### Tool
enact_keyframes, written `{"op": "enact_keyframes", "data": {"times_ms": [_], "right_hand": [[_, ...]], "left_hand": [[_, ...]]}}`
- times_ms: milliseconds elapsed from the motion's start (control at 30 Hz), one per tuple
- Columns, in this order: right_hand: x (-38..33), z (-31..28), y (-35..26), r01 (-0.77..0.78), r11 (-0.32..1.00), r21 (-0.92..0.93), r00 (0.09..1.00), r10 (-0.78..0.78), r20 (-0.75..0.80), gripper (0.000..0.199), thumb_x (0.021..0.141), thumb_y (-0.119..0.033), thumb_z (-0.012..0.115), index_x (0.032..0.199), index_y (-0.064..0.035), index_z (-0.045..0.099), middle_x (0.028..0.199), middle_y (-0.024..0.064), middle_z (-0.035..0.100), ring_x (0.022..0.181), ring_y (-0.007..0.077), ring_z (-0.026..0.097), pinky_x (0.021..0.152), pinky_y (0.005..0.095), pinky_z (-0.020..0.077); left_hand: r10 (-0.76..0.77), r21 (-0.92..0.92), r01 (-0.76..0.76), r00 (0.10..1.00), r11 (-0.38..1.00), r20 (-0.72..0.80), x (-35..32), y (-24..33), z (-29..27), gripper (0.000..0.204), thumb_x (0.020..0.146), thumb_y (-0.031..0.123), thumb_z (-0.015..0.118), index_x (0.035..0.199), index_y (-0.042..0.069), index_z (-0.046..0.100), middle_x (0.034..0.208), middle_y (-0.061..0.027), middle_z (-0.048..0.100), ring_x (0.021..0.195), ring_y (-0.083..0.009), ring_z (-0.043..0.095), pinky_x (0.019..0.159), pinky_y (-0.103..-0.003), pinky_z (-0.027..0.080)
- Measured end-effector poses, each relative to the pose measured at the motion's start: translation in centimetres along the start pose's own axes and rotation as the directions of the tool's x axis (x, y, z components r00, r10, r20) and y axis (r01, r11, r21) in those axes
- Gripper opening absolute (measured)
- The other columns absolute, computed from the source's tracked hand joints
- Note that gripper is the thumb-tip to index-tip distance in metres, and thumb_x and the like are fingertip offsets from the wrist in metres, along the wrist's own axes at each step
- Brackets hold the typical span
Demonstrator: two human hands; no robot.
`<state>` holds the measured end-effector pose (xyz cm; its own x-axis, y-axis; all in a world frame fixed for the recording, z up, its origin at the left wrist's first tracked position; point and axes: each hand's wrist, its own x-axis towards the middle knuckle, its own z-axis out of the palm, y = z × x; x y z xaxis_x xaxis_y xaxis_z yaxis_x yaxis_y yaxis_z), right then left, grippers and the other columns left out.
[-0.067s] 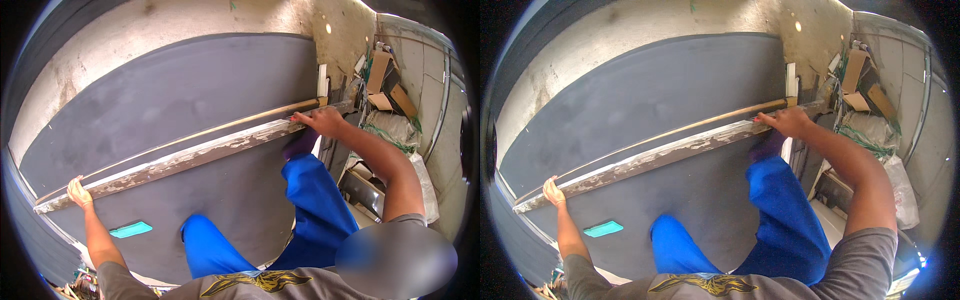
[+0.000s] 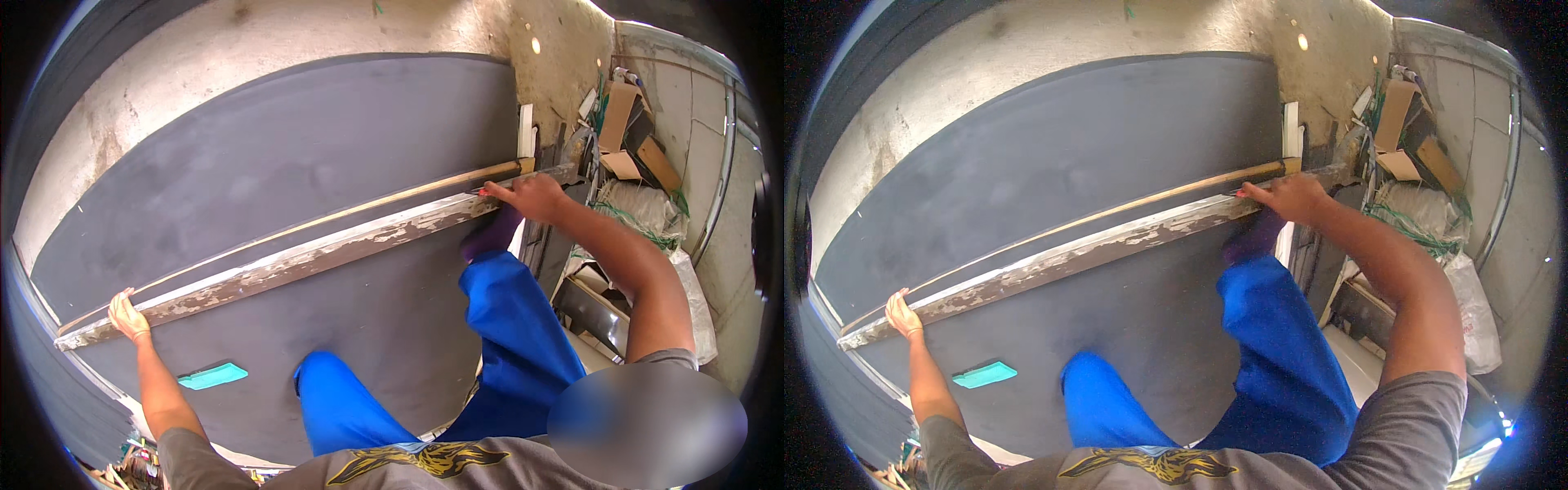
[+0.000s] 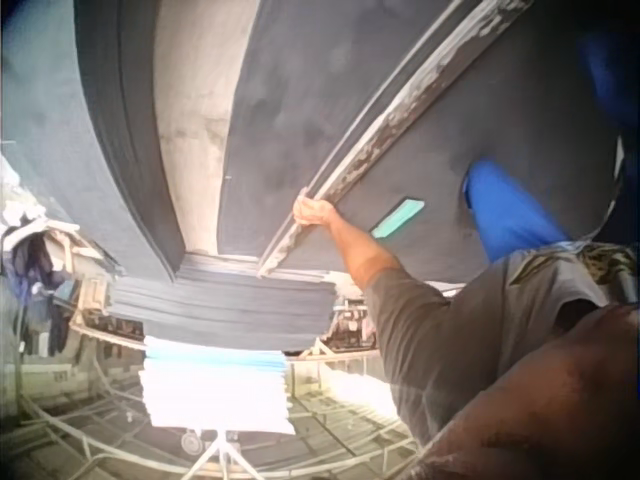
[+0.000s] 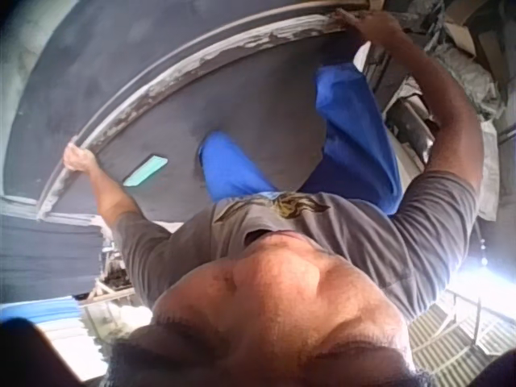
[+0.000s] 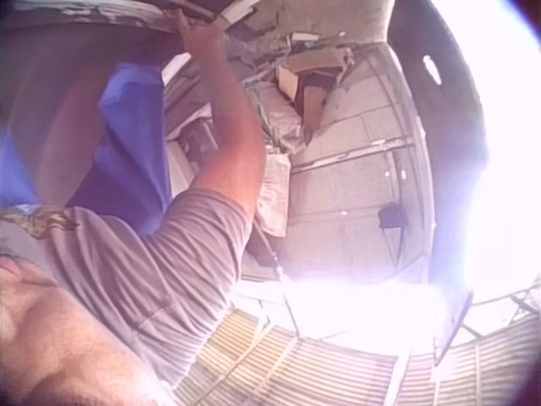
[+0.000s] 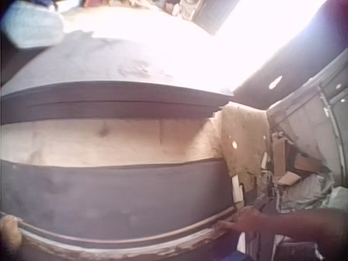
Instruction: The person sits on the floor and uses a utility knife and a wooden straightedge to cut a large black sheet into smaller rectangular pieces. They repeatedly measure, align, and cut the material, stacking the finished pieces to the side.
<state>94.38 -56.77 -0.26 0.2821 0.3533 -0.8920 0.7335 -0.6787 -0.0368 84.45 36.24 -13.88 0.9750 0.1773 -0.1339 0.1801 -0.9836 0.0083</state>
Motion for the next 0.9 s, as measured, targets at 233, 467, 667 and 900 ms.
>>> {"op": "enact_keyframes", "data": {"times_ms": [233,467,667,900], "right_hand": [[-2.0,3.6,4.3,-0.153,0.986,0.062,0.978,0.142,0.152,0.069,0.098,-0.02,0.059,0.161,-0.0343,0.034,0.098,0.018,0.073,0.087,0.0361,0.077,0.066,0.0494,0.0619],[-3.9,6.8,7.2,-0.185,0.98,0.077,0.98,0.177,0.096,0.068,0.097,-0.019,0.059,0.158,-0.0367,0.037,0.098,0.0177,0.072,0.086,0.0369,0.076,0.066,0.048,0.0622],[-5.3,9.9,8.6,-0.26,0.964,0.057,0.964,0.255,0.079,0.074,0.096,-0.013,0.061,0.161,-0.0375,0.034,0.094,0.0152,0.072,0.082,0.0366,0.076,0.065,0.0485,0.0612],[-10.5,14.6,12.9,-0.583,0.811,0.045,0.807,0.571,0.151,0.074,0.097,-0.012,0.06,0.161,-0.0356,0.032,0.099,0.0161,0.073,0.087,0.0382,0.074,0.072,0.0512,0.0559]], "left_hand": [[0.03,0.004,-0.03,0.999,1.0,-0.026,0.2,-2.2,1.2,0.045,0.11,0.025,0.041,0.098,0.008,0.081,0.107,-0.0039,0.079,0.114,-0.0233,0.067,0.105,-0.04,0.041],[0.028,-0.01,-0.029,0.999,1.0,-0.03,0.3,-2.3,1.1,0.043,0.11,0.024,0.043,0.099,0.008,0.081,0.108,-0.0043,0.079,0.11,-0.0246,0.067,0.103,-0.04,0.042],[0.033,0.022,-0.033,0.999,0.999,-0.021,0.3,-2.0,0.9,0.041,0.11,0.023,0.044,0.099,0.008,0.081,0.107,-0.0051,0.079,0.109,-0.0252,0.067,0.101,-0.04,0.043],[0.024,-0.013,-0.024,1.0,1.0,-0.018,0.5,0.1,0.1,0.035,0.106,0.019,0.047,0.096,0.009,0.079,0.107,-0.006,0.079,0.108,-0.0262,0.068,0.102,-0.041,0.046]]}}
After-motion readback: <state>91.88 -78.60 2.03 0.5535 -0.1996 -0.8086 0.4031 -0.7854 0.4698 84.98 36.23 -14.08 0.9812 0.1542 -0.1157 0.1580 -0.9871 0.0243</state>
